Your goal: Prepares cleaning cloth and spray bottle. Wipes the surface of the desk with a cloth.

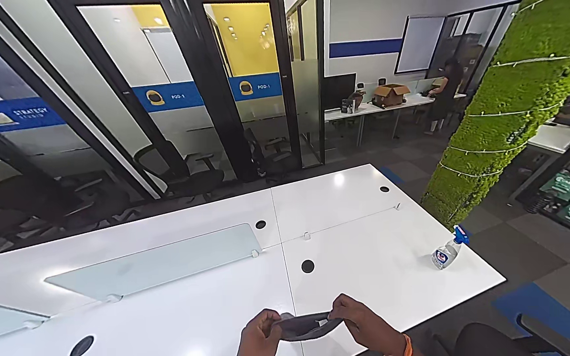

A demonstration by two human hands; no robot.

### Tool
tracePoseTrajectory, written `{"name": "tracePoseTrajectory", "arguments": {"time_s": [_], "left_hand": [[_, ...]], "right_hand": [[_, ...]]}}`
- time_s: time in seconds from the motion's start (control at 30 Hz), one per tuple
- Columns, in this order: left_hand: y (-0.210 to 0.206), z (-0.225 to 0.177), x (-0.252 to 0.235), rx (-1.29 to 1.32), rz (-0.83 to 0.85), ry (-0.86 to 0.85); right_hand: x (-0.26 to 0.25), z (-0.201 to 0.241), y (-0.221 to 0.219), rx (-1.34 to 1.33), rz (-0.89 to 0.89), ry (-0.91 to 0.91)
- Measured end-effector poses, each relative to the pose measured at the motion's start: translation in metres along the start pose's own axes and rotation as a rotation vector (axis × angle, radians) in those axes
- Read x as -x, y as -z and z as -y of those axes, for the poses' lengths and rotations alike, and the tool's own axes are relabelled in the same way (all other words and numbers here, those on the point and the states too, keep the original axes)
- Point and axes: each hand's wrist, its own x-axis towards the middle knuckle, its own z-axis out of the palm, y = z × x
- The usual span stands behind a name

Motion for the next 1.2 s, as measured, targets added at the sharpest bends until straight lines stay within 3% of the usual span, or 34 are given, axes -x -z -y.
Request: {"name": "tracePoseTrajectory", "arguments": {"time_s": [0.17, 0.33, 0.47, 0.97, 1.2], "left_hand": [[0.002, 0.001, -0.003, 0.031, 0.082, -0.048], [0.005, 0.008, -0.007, -0.152, 0.233, -0.284], [0.005, 0.005, -0.005, -0.224, 0.247, -0.371], [0.002, -0.001, 0.000, -0.301, 0.285, -0.324], [0.003, 0.005, 0.000, -0.232, 0.230, -0.353]], "right_hand": [[-0.001, 0.000, 0.001, -0.026, 0.082, 0.030], [-0.001, 0.001, 0.000, 0.041, 0.129, 0.008], [-0.002, 0.003, -0.002, 0.041, 0.130, -0.008], [-0.003, 0.006, -0.005, 0.124, 0.261, -0.041], [0.000, 0.000, -0.001, 0.011, 0.089, -0.048]]}}
